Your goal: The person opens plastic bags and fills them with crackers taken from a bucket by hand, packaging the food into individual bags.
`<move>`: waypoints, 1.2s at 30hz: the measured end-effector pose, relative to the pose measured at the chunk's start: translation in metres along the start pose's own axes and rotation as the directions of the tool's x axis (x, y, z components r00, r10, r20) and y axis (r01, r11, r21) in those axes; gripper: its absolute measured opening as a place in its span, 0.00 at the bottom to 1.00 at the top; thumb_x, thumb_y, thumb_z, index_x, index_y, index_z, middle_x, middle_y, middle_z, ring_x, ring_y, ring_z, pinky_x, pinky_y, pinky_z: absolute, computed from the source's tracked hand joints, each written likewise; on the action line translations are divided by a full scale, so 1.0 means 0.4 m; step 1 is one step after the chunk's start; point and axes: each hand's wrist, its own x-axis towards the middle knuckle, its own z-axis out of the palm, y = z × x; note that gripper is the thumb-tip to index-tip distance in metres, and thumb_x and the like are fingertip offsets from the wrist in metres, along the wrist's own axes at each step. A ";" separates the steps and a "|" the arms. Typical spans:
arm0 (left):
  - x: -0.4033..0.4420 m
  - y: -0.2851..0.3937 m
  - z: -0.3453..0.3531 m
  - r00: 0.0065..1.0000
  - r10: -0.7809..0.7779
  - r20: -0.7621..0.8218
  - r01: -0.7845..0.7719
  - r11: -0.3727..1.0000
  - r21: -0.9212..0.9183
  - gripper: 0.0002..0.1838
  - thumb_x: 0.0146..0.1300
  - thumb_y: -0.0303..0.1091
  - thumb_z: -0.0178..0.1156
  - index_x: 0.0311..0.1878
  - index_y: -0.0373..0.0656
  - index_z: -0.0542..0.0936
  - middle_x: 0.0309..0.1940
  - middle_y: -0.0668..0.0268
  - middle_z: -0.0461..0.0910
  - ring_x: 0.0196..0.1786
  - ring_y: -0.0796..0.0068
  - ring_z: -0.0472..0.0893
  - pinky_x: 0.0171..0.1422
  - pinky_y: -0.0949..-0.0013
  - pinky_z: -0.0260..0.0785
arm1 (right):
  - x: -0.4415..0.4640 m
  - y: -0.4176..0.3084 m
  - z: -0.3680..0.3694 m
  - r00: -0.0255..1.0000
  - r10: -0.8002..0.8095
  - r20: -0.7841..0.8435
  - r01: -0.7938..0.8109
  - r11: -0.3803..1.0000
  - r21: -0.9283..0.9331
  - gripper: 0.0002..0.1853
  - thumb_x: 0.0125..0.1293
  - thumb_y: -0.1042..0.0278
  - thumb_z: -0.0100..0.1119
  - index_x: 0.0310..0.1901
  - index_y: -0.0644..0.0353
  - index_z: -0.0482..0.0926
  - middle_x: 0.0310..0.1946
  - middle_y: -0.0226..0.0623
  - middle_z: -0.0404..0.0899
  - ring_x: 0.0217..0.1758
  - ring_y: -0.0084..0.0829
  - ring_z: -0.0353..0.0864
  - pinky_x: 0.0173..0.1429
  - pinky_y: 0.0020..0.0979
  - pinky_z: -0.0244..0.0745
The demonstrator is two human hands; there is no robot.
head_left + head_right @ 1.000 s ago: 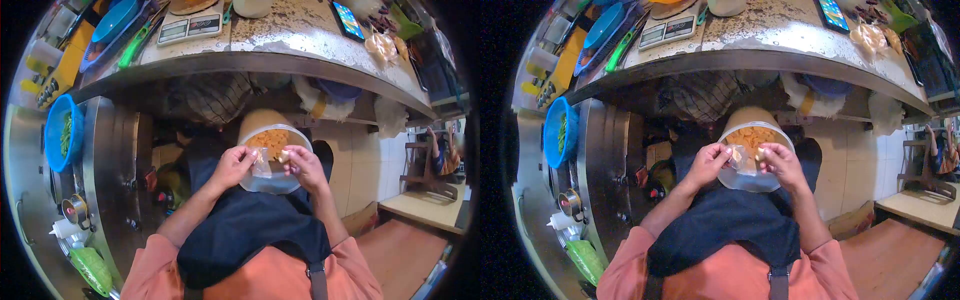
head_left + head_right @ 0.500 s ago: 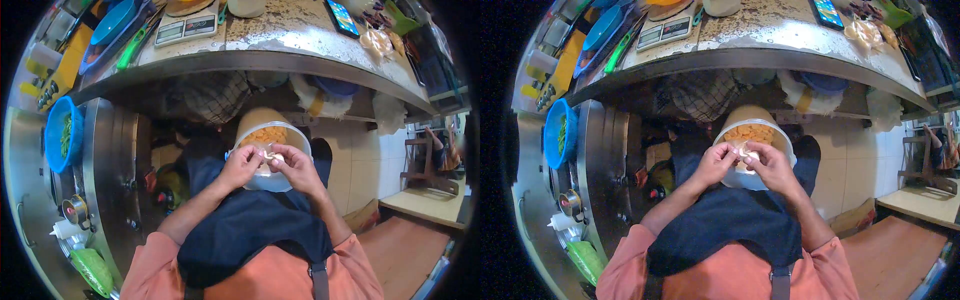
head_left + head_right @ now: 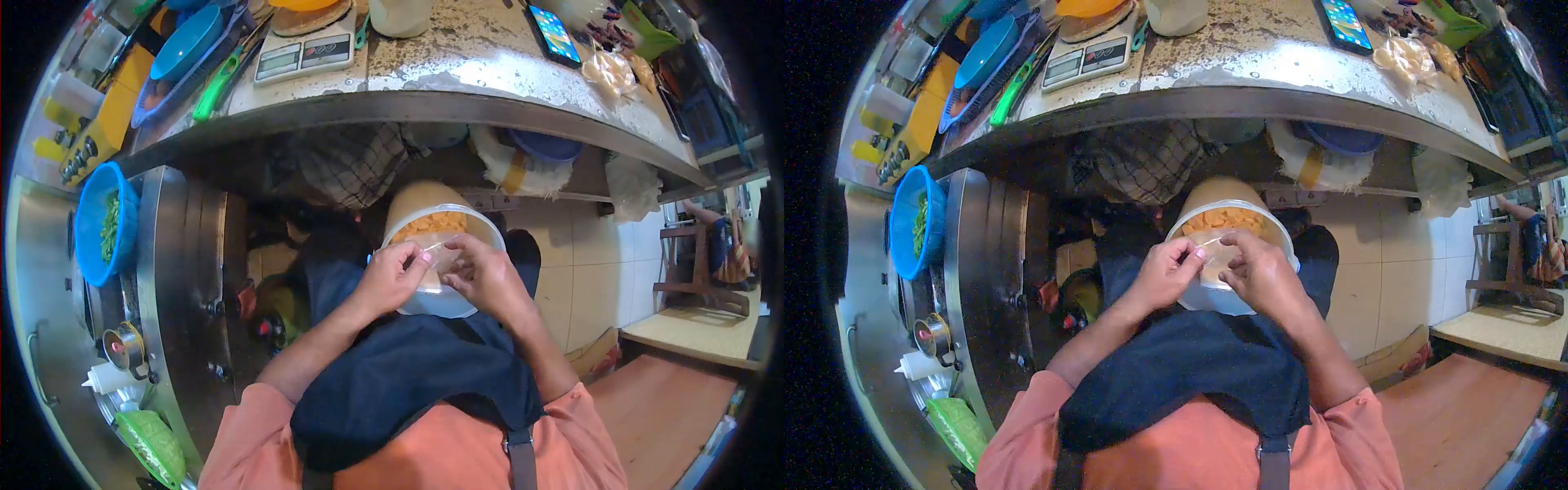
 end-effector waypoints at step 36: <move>0.135 0.098 -0.090 0.772 0.281 0.570 -0.144 0.951 -0.273 0.15 0.66 0.37 0.57 0.51 0.39 0.79 0.44 0.65 0.82 0.47 0.75 0.80 0.51 0.70 0.74 | 0.013 -0.167 -0.094 0.744 -0.587 0.319 0.624 0.443 -0.644 0.37 0.51 0.64 0.68 0.65 0.54 0.67 0.65 0.44 0.66 0.64 0.43 0.70 0.65 0.43 0.65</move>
